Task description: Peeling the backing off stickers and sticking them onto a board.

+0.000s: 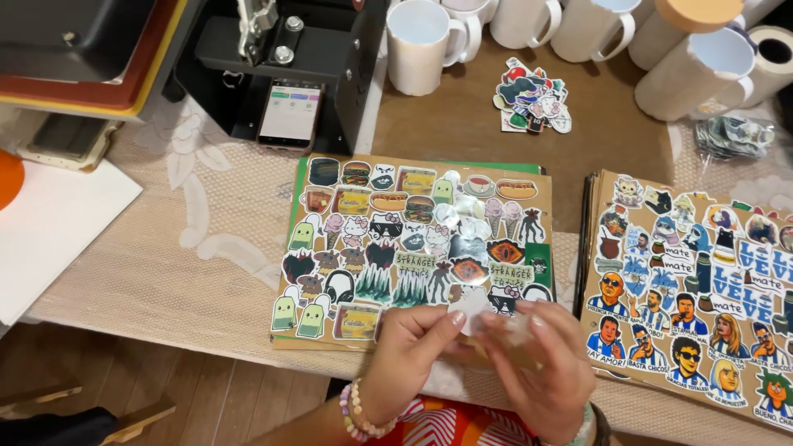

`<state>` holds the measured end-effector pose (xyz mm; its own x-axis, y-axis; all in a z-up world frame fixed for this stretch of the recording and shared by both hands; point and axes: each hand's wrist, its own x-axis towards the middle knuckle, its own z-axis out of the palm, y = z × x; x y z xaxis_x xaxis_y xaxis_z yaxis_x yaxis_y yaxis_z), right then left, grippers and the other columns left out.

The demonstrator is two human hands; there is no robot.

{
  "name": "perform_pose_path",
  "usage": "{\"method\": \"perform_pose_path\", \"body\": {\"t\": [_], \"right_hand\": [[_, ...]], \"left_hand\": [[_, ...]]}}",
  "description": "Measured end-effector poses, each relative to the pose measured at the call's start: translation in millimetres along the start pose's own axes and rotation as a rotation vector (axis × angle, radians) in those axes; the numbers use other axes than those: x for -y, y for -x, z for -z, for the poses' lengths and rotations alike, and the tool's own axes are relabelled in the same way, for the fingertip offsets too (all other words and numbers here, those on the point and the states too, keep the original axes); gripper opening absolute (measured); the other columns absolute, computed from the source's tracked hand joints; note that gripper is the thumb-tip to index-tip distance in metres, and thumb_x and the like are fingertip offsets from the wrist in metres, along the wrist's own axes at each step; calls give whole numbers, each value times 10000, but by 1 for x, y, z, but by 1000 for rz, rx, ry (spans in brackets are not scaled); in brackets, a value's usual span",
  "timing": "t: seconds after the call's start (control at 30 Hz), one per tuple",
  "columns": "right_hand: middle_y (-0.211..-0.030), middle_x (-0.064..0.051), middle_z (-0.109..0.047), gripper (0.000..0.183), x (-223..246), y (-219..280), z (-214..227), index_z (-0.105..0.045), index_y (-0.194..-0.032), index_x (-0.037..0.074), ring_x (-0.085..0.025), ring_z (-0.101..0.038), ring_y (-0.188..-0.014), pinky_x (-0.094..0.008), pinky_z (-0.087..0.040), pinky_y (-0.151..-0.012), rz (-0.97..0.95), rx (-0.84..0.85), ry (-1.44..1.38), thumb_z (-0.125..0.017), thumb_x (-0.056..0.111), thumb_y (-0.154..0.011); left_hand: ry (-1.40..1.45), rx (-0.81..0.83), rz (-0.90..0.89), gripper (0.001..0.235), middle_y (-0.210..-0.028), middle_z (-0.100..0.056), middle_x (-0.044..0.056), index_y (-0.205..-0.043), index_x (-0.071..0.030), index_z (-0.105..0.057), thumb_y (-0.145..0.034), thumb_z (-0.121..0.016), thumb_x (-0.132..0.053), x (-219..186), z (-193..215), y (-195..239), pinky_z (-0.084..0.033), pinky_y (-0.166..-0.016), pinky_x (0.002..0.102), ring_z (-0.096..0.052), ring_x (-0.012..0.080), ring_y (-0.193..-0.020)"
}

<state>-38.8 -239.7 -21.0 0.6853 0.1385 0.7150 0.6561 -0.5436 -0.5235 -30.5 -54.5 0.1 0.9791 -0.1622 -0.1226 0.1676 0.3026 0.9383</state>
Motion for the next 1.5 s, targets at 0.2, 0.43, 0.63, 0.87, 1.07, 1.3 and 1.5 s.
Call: {"method": "perform_pose_path", "body": {"t": [0.2, 0.43, 0.63, 0.87, 1.07, 1.3, 1.5], "right_hand": [[-1166, -162, -636, 693, 2, 0, -10, -495, -1355, 78, -287, -635, -1032, -464, -568, -1004, 15, -97, 153, -902, 43, -795], [-1002, -8, -725, 705, 10, -5, -18, -404, -1420, 166, -144, -692, -981, -485, -352, -1234, -181, -59, -99, -740, -32, -833], [-867, -130, -674, 562, 23, -23, -21, -389, -1352, 50, -201, -655, -885, -378, -459, -1061, -762, -154, -613, -672, 2, -868], [-983, -145, -654, 450, 13, -21, -17, -407, -1281, 92, -220, -635, -977, -348, -501, -985, -817, -265, -678, -621, -39, -908], [-989, -89, -650, 393, 9, -19, -7, -389, -1352, 94, -269, -592, -1143, -466, -419, -1163, -633, -357, -673, -570, 89, -1003], [-851, -81, -672, 670, 1, -8, 8, -445, -1389, 90, -249, -659, -1088, -413, -518, -1062, -731, -428, -772, -714, -61, -794], [-916, -139, -716, 608, -3, 5, 14, -445, -1385, 55, -311, -642, -1136, -460, -472, -1119, -697, -460, -732, -695, -12, -835]], "left_hand": [[-38, -10, -45, 246, -713, -662, -8, -819, -3, -760, -991, -637, -128, 7, -7, 3, -508, -639, 220, -562, 49, -708], [62, -69, 31, 263, -627, -551, 25, -731, 9, -698, -955, -668, -126, 13, -12, 3, -707, -729, 316, -606, 82, -657], [122, -136, 172, 246, -737, -681, 105, -854, 53, -754, -941, -670, -161, 16, -15, 2, -680, -668, 281, -786, 255, -719], [190, -234, 219, 246, -843, -751, 178, -915, 84, -757, -918, -673, -147, 18, -16, 0, -679, -643, 309, -791, 294, -747], [120, -250, 273, 219, -824, -762, 151, -908, 63, -781, -908, -684, -133, 18, -7, -5, -680, -685, 318, -782, 266, -749], [-910, 139, -693, 190, -786, -709, 62, -893, -72, -721, -998, -584, -153, -41, 5, -108, -474, -653, 391, -631, 217, -685], [-1553, 156, -1186, 276, -884, -579, 57, -898, -86, -643, -653, -768, -109, -10, -25, -309, -455, -585, 427, -539, 277, -840]]}}
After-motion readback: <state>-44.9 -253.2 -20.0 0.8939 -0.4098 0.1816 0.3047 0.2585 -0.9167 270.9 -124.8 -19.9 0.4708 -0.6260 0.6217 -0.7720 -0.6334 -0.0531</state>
